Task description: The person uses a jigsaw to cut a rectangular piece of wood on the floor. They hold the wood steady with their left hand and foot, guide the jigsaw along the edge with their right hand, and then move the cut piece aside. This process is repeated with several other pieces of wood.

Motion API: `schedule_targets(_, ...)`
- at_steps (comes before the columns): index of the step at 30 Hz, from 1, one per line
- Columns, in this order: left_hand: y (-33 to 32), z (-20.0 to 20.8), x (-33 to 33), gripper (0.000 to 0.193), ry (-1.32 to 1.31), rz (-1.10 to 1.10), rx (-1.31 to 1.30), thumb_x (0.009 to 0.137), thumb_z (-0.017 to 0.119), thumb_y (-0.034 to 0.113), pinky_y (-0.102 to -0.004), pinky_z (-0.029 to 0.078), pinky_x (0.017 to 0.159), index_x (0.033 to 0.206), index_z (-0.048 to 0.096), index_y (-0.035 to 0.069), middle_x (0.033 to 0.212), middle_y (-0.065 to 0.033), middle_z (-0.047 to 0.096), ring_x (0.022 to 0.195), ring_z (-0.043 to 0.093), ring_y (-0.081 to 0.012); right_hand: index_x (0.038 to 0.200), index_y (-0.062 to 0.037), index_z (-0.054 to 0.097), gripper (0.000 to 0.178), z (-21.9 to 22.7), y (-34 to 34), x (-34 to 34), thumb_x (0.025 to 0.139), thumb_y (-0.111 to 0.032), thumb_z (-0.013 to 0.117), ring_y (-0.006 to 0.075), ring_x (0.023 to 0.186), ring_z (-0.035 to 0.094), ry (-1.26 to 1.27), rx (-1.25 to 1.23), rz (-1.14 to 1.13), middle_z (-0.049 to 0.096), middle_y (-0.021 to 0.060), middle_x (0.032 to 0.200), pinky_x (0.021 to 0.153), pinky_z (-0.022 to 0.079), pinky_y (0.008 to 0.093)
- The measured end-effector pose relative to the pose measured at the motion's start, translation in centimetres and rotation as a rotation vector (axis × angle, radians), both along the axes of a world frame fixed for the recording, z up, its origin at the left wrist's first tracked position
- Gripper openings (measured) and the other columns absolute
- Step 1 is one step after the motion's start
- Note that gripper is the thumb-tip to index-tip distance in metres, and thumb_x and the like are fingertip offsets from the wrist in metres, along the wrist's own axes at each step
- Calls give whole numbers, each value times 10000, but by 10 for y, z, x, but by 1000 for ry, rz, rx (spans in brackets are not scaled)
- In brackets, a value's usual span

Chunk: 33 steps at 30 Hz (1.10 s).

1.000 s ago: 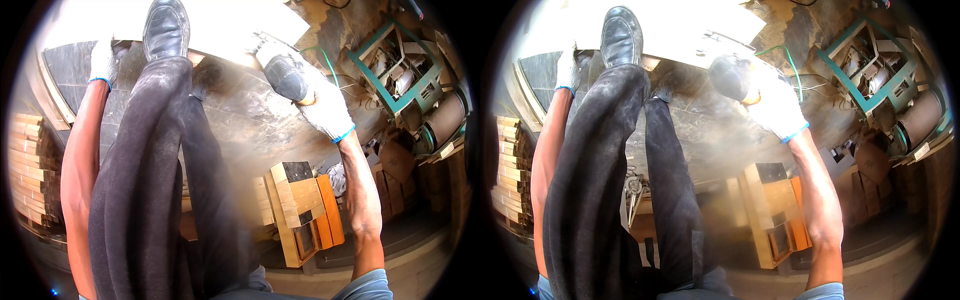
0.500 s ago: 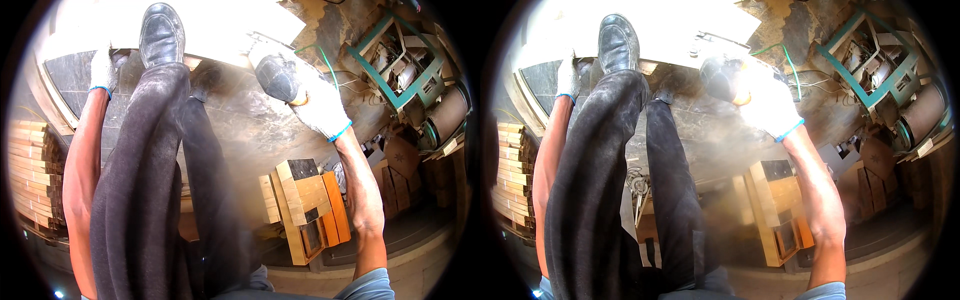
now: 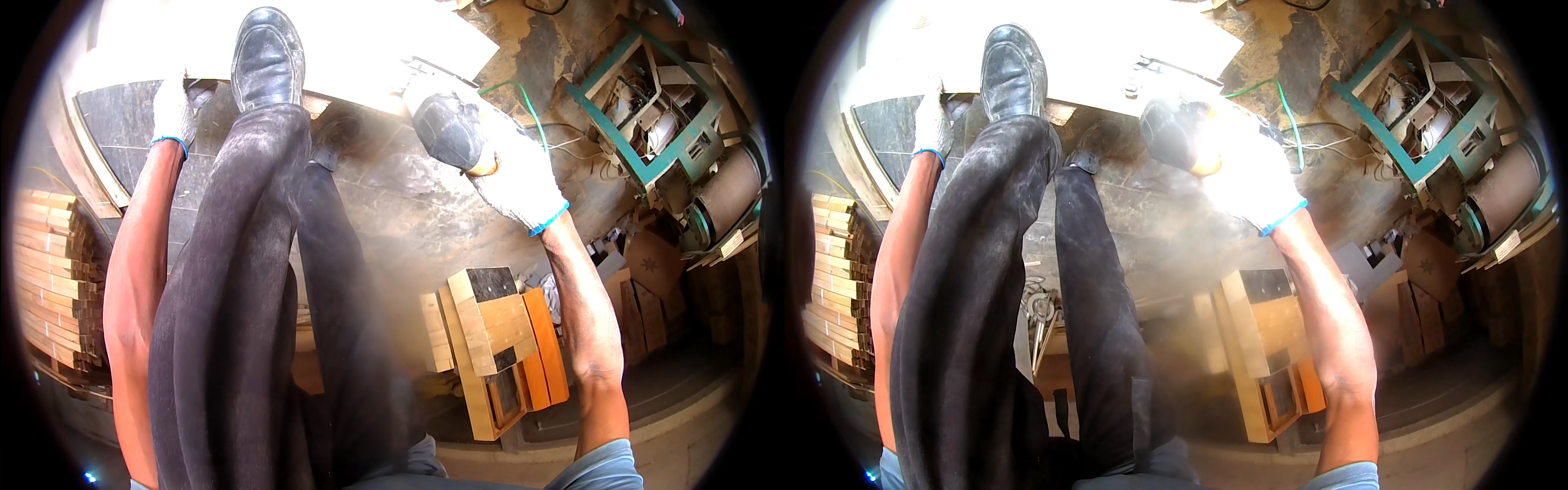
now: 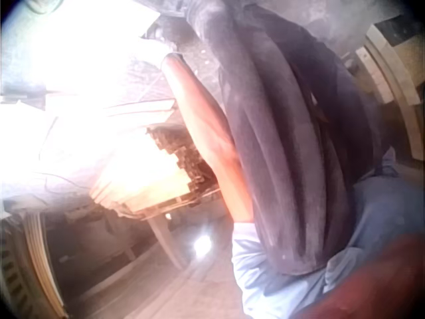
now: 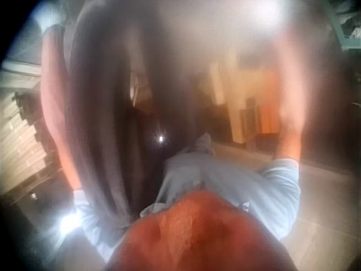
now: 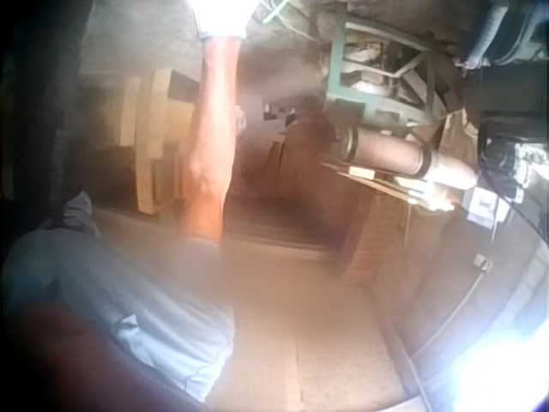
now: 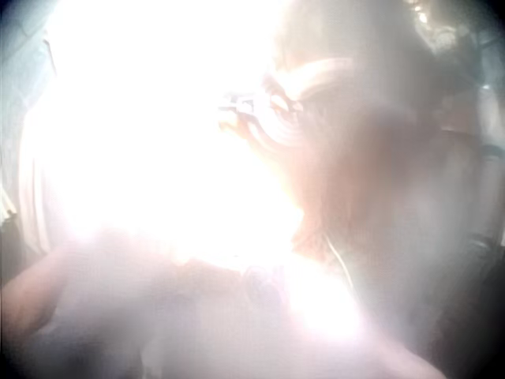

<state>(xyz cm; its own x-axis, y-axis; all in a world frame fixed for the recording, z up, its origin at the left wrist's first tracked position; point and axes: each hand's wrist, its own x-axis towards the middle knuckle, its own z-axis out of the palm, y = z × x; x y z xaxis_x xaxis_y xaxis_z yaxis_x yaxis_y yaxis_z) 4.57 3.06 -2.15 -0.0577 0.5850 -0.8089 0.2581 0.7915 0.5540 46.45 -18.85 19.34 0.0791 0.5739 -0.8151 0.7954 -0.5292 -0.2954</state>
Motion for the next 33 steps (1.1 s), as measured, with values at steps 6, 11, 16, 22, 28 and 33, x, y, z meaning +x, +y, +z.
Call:
schedule_targets(6, 1, -4, -2, 414, -23, 6, 8, 1075, 504, 325, -390, 618, 815, 1263, 601, -31, 1134, -186, 713, 976, 735, -295, 1242, -66, 628, 465, -7, -10, -1, 803, -194, 716, 403, 1051, 665, 7, 163, -19, 683, 218, 1168, 890, 552, 455)
schedule_targets(11, 4, -6, 3, 409, -6, 46, 16, 1067, 519, 336, -421, 609, 827, 1252, 600, -20, 1146, -182, 706, 965, 730, -307, 1082, -56, 664, 314, -6, -6, 2, 801, -197, 670, 405, 989, 665, 41, 118, 1, 695, 216, 1073, 835, 549, 471)
schedule_targets(16, 10, -8, 3, 535, -54, 104, -28, 1047, 568, 446, -472, 566, 949, 1385, 538, 33, 1246, -178, 658, 1058, 685, -332, 1058, -64, 664, 268, -5, -6, -6, 822, -188, 638, 404, 938, 672, 31, 197, -14, 709, 201, 999, 817, 540, 474)
schedule_targets(22, 15, -7, 11, 474, -164, 178, -135, 1058, 546, 403, -565, 540, 978, 1421, 480, 105, 1347, -181, 581, 1183, 619, -380, 1068, -61, 660, 259, -1, -1, -5, 850, -189, 605, 415, 944, 677, 30, 142, -20, 716, 210, 988, 824, 535, 486)
schedule_targets(28, 3, 10, 27, 533, -72, 140, -37, 1029, 544, 507, -603, 497, 970, 1428, 497, 158, 1385, -116, 574, 1198, 601, -388, 1090, -47, 658, 288, -6, -2, -6, 859, -196, 572, 413, 964, 680, -8, 144, 24, 719, 219, 1014, 833, 536, 474)
schedule_targets(33, 2, -4, 20, 501, -59, 211, 39, 1015, 577, 455, -569, 531, 927, 1401, 537, 138, 1341, -109, 588, 1133, 621, -353, 1098, -69, 658, 292, -2, 2, -8, 845, -203, 599, 413, 962, 675, 16, 154, -8, 716, 211, 1010, 835, 533, 471)
